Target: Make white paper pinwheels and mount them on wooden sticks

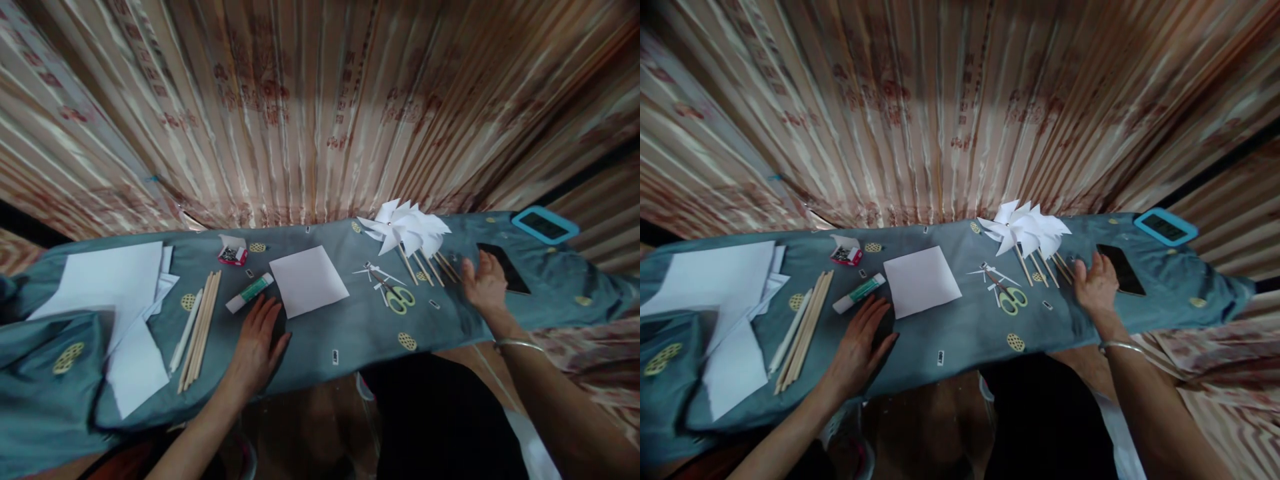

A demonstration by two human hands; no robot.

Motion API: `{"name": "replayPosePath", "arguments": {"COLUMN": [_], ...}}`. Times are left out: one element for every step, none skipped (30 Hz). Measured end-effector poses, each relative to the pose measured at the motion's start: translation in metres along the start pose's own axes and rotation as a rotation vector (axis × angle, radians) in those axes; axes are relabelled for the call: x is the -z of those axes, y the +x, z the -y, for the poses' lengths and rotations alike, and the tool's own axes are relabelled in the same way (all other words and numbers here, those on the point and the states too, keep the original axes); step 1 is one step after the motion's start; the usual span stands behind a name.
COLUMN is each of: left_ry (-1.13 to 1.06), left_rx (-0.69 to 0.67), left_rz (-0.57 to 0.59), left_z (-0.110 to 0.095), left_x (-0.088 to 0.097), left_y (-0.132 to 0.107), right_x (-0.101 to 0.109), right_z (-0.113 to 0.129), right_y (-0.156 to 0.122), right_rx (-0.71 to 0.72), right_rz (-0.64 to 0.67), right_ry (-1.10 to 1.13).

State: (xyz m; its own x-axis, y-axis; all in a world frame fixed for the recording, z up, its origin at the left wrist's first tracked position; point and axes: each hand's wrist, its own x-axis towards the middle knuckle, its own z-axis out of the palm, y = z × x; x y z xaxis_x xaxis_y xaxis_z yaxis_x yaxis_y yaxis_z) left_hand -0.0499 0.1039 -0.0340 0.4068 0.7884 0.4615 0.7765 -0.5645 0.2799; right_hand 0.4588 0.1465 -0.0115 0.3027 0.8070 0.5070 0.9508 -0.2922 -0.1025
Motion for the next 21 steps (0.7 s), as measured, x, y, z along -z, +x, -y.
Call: {"name": "replayPosePath", "arguments": {"left_ry": [-0.022, -0.036, -0.042, -0.041, -0.037, -0.031, -0.023, -0.014, 0.000, 0.017, 0.036, 0.054, 0.072, 0.085, 0.093, 0.097, 0.088, 0.060, 0.021, -0.027, -0.077], "left_rx": [0.012, 0.020, 0.023, 0.023, 0.017, 0.011, 0.006, -0.003, -0.014, -0.029, -0.049, -0.072, -0.096, -0.119, -0.139, -0.153, -0.154, -0.161, -0.163, -0.172, -0.182], "left_rz": [-0.002, -0.002, 0.000, 0.005, 0.014, 0.025, 0.038, 0.051, 0.065, 0.076, 0.084, 0.088, 0.089, 0.086, 0.078, 0.070, 0.052, 0.027, 0.005, -0.015, -0.017], "left_z": [0.001, 0.001, 0.001, 0.000, 0.000, -0.001, -0.001, -0.002, -0.002, -0.002, -0.002, -0.002, -0.003, -0.004, -0.006, -0.008, -0.012, -0.017, -0.023, -0.029, -0.034], "left_x": [0.001, 0.002, 0.003, 0.004, 0.004, 0.004, 0.004, 0.004, 0.003, 0.003, 0.002, 0.002, 0.002, 0.002, 0.003, 0.004, 0.005, 0.008, 0.010, 0.014, 0.018], "left_y": [0.001, 0.003, 0.005, 0.008, 0.011, 0.015, 0.018, 0.022, 0.025, 0.028, 0.031, 0.034, 0.038, 0.042, 0.046, 0.051, 0.056, 0.060, 0.063, 0.066, 0.067], "right_x": [0.010, 0.021, 0.031, 0.041, 0.049, 0.055, 0.059, 0.060, 0.059, 0.056, 0.052, 0.047, 0.042, 0.038, 0.034, 0.032, 0.031, 0.031, 0.033, 0.036, 0.041], "right_z": [0.018, 0.040, 0.065, 0.092, 0.121, 0.148, 0.174, 0.197, 0.216, 0.231, 0.242, 0.250, 0.254, 0.256, 0.257, 0.256, 0.255, 0.254, 0.253, 0.251, 0.249], "right_y": [-0.002, -0.005, -0.009, -0.015, -0.023, -0.031, -0.040, -0.049, -0.058, -0.066, -0.073, -0.078, -0.081, -0.083, -0.084, -0.084, -0.082, -0.080, -0.079, -0.077, -0.076], "right_rx": [0.013, 0.091, 0.176, 0.258, 0.346, 0.440, 0.534, 0.613, 0.670, 0.711, 0.731, 0.738, 0.734, 0.720, 0.706, 0.693, 0.680, 0.669, 0.657, 0.642, 0.620], "right_rz": [-0.048, -0.039, -0.008, 0.045, 0.122, 0.231, 0.338, 0.412, 0.462, 0.498, 0.523, 0.531, 0.515, 0.488, 0.459, 0.429, 0.402, 0.379, 0.360, 0.347, 0.340], "right_ry": [0.062, 0.137, 0.213, 0.290, 0.367, 0.435, 0.489, 0.524, 0.545, 0.558, 0.562, 0.568, 0.574, 0.580, 0.590, 0.603, 0.621, 0.645, 0.680, 0.725, 0.780]}}
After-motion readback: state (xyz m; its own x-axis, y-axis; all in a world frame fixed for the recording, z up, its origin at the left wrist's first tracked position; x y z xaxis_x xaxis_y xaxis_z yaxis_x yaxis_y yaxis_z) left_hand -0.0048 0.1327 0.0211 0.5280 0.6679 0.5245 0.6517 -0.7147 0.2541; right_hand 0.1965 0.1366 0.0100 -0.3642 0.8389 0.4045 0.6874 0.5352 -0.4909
